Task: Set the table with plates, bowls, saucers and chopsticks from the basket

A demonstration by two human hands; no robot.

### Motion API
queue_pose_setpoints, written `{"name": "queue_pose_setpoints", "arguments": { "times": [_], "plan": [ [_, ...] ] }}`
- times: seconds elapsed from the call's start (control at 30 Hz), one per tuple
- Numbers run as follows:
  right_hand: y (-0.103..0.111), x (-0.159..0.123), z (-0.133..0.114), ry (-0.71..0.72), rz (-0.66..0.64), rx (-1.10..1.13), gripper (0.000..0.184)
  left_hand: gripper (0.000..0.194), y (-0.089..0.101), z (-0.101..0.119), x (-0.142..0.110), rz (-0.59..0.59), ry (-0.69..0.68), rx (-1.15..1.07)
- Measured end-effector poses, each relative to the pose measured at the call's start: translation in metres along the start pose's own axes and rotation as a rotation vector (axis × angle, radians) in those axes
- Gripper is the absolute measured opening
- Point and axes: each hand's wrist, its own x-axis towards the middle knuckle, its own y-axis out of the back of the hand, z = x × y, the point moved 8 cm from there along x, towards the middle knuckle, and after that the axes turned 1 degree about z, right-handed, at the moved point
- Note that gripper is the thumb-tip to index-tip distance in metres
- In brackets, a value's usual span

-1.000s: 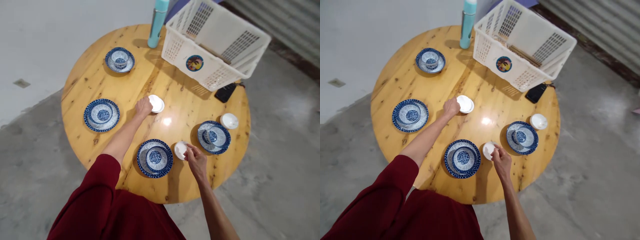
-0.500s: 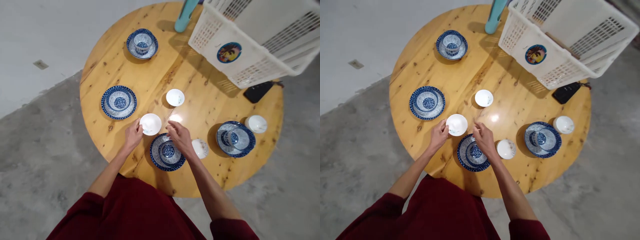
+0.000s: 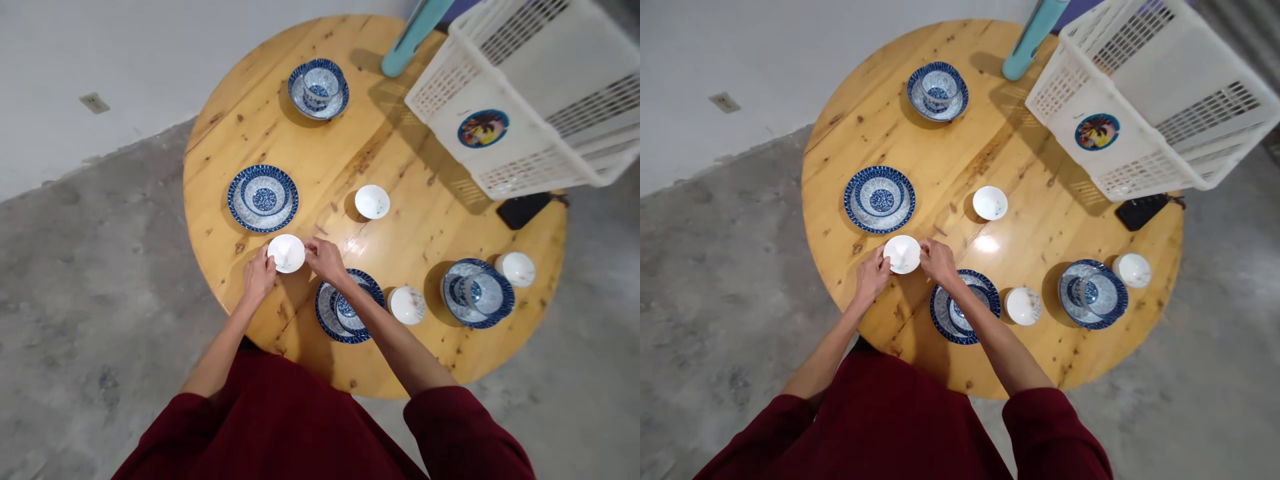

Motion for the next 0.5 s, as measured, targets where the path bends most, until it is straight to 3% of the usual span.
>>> {"name": "queue_pose_setpoints", "arguments": {
  "times": [0.17, 0.5],
  "plan": [
    [-0.0024, -0.0007, 0.0078, -0.044, 0.022, -0.014, 0.033, 0.044, -0.0046, 0.0049, 0.0052, -0.085, -0.007, 0.141],
    [-0.0009, 0.0009, 0.0084, -0.063, 0.046, -0.005, 0.035, 0.038, -0.0051, 0.0089, 0.0067, -0.117, -0.007, 0.197]
  ]
}}
